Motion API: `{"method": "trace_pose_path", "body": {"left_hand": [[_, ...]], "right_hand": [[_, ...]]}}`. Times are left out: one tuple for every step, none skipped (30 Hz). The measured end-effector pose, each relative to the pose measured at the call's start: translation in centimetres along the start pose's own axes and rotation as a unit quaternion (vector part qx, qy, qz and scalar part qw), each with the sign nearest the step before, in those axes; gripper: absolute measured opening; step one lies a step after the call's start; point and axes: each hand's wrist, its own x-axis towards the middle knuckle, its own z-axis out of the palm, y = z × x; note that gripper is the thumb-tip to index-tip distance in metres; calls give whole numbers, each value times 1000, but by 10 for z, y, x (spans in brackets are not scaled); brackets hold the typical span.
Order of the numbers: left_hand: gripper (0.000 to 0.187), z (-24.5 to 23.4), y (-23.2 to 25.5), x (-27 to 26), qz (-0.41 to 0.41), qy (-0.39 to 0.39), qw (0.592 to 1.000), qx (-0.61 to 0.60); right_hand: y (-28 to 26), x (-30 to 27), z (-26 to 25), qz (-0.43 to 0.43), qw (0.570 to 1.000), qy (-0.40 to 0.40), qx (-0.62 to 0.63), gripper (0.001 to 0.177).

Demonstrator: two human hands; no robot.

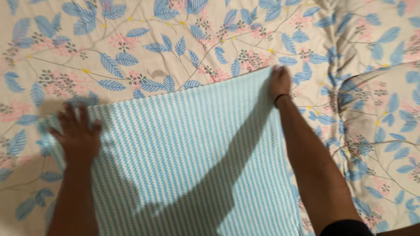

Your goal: The person folds a white towel with pink trim and a blue-and-white striped towel on a bed. Each towel is unfolded, aligned, and folded into a compact rectangle, then placed on the bed.

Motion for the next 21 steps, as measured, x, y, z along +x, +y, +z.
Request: {"method": "trace_pose_path", "body": {"left_hand": [[70, 1, -3, 4, -5, -6, 1000, -23], [71, 0, -9, 9, -11, -11, 999, -45], [72, -2, -14, 13, -19, -16, 997, -67], [73, -2, -16, 20, -20, -18, 997, -76], [73, -2, -19, 20, -23, -26, 996, -83], [74, -3, -18, 19, -27, -34, 995, -91], [74, -5, -13, 18, -45, -40, 995, -79], [75, -8, -5, 16, -63, -46, 995, -67], [75, -11, 2, 17, -82, -40, 994, -55], [76, -15, 15, 7, -95, -33, 994, -49], [77, -15, 31, 2, -104, -19, 993, -44], [76, -14, 49, -10, -58, -13, 995, -75], [74, -13, 64, -35, -15, -17, 994, -111], [75, -15, 64, -54, -12, -39, 993, -106], [76, -16, 61, -70, -11, -58, 993, -103], [77, -18, 56, -86, -9, -77, 992, -99], [77, -23, 45, -96, -56, -57, 994, -76], [78, -30, 34, -104, -103, -37, 993, -54], [79, -36, 33, -117, -146, -25, 988, -35], [79, -37, 46, -130, -165, -28, 985, -32], [79, -35, 64, -137, -187, -21, 982, -26]], "right_hand": [[-4, 3, -4, 13, 999, 14, -31, 42], [-8, 6, -9, 26, 997, 28, -62, 39], [-16, 10, -12, 12, 996, 20, -90, 38], [-24, 14, -15, -2, 993, 11, -118, 38], [-32, 7, -15, 0, 991, 11, -132, 34], [-41, 1, -14, 2, 989, 11, -146, 30], [-51, -8, -15, -21, 990, 47, -135, 26], [-62, -21, -14, -44, 988, 83, -123, 24], [-76, -36, -10, -114, 981, 91, -131, 28], [-87, -57, -13, -182, 969, 98, -137, 37], [-96, -85, -9, -222, 969, 7, -106, 50], [-102, -109, -5, -262, 959, -83, -76, 62], [-99, -130, -15, -372, 901, -170, -147, 63], [-93, -150, -23, -471, 817, -252, -214, 65], [-87, -155, -36, -406, 845, -255, -238, 66], [-81, -158, -51, -339, 867, -255, -260, 67], [-80, -157, -58, -276, 887, -248, -276, 69], [-80, -157, -61, -244, 902, -184, -306, 69], [-80, -168, -68, -202, 911, -123, -338, 68], [-80, -181, -77, -160, 914, -61, -367, 68], [-84, -202, -73, -209, 898, -101, -375, 67]]}}
